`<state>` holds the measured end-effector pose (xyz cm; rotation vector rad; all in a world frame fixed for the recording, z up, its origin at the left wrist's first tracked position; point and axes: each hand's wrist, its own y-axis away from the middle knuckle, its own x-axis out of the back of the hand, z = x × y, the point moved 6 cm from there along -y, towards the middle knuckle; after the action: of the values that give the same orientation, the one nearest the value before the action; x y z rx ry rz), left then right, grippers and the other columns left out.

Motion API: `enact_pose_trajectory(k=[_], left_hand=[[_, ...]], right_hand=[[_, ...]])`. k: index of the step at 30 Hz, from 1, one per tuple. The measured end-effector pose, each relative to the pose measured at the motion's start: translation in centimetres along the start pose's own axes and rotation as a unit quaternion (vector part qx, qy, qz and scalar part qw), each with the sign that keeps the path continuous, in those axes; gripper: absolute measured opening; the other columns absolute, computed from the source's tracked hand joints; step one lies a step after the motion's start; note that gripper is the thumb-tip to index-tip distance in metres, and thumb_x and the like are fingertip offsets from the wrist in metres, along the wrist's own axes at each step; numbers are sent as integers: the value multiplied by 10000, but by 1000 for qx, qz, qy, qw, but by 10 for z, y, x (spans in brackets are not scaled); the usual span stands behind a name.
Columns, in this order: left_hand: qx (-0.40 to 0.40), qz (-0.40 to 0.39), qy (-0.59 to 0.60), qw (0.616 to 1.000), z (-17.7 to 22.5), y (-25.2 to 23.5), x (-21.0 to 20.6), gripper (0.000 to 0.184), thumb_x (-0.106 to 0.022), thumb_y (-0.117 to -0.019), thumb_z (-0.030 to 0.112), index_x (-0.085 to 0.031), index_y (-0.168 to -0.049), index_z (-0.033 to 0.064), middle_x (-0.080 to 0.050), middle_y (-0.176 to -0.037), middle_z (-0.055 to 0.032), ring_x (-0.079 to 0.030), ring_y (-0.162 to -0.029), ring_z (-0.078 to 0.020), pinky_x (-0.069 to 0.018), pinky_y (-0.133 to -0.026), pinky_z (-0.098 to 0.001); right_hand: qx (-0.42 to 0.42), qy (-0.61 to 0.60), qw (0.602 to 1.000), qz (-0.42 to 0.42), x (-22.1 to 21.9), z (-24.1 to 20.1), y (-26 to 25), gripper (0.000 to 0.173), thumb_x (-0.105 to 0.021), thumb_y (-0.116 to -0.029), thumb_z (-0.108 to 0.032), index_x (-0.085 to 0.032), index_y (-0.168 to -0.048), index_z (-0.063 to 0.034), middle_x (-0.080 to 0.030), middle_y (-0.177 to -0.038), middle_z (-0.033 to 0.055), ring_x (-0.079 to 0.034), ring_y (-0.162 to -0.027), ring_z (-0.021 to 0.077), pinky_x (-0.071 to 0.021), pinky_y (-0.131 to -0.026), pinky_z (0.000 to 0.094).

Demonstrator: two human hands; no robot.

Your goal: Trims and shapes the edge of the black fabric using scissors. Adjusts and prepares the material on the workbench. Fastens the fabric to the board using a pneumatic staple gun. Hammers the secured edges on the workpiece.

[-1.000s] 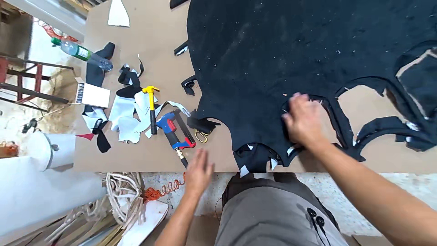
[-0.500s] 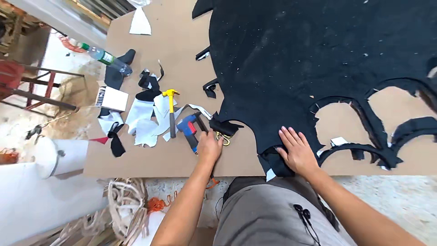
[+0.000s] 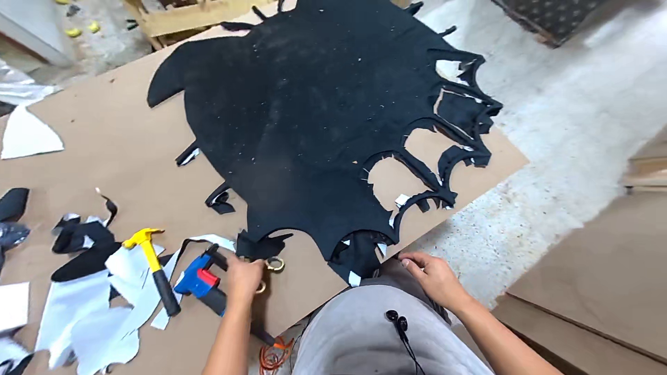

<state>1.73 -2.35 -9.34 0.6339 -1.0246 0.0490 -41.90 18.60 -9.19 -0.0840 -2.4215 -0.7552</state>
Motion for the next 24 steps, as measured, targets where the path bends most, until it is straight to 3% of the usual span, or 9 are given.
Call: enact_pose_trajectory(k=[3,5,9,12,14,16,18,21,24], left_hand=[[22,11,142,990,-27,8,29,616,-659,-911,107,-463,-1479,-28,-672,-1069,-243,-697,-736,-299,-612,-673,-502],[-19,16,232,972,-33,26,56,564,-618,-936,49,-470,-1475,-27,-665,-1140,-217,-670,-734,-245,-597,-669,-449],[-240,-82,317,914,-2,73,78,373,-443,-1069,173,-535,-1393,12,-639,-716,21,-582,-514,-88,-542,-486,-278],[-331,-198,336,859,51,106,51,364,-469,-1099,294,-669,-1304,70,-710,-745,24,-653,-598,-96,-593,-582,-291],[-364,-198,352,839,91,125,29,365,-538,-1065,390,-761,-1178,124,-753,-925,20,-688,-792,-83,-592,-739,-268],[-383,-217,400,804,128,141,10,362,-554,-1050,433,-787,-1095,159,-753,-1149,-9,-695,-1055,-124,-571,-932,-298],[-379,-258,479,749,159,152,-6,384,-518,-1068,420,-768,-1065,129,-733,-1140,-44,-689,-1058,-153,-578,-924,-309],[-339,-288,563,697,183,163,-30,432,-469,-1083,430,-720,-987,92,-717,-1010,-73,-685,-991,-184,-569,-924,-348],[-310,-273,565,715,192,171,-54,303,-506,-1076,292,-684,-936,91,-704,-927,-60,-680,-899,-155,-578,-854,-323]], right_hand=[[-2,-35,999,-28,0,-9,4,384,-485,-1056,-458,-743,-1209,-218,-754,-1096,-28,-706,-1001,86,-572,-942,382],[7,-65,997,-49,1,-24,1,375,-494,-1054,-449,-743,-1205,-213,-756,-1077,-29,-704,-990,82,-569,-938,376],[69,-146,981,-110,-3,-75,-7,379,-535,-1042,-451,-725,-1239,-188,-751,-1157,-26,-702,-1069,83,-564,-995,370],[152,-190,956,-162,-9,-124,-13,492,-583,-1031,-428,-593,-1430,-140,-640,-1387,40,-639,-1232,137,-542,-1053,374],[181,-185,940,-221,-16,-146,-14,561,-488,-1062,-493,-522,-1504,-150,-579,-1469,62,-578,-1321,171,-483,-1118,419],[171,-237,913,-285,-23,-159,-9,599,-293,-1108,-510,-567,-1463,-113,-637,-1391,87,-616,-1265,182,-476,-1109,437],[147,-320,880,-319,-24,-164,-5,669,-205,-1117,-485,-626,-1335,-14,-681,-1247,115,-666,-1134,175,-530,-1028,412],[128,-403,848,-320,-19,-159,-1,497,-306,-1119,-394,-655,-1113,-40,-683,-1013,10,-667,-942,85,-563,-898,329],[130,-392,865,-285,-11,-152,3,286,-576,-1044,-189,-639,-1254,-4,-695,-1103,67,-668,-985,112,-556,-922,344]])
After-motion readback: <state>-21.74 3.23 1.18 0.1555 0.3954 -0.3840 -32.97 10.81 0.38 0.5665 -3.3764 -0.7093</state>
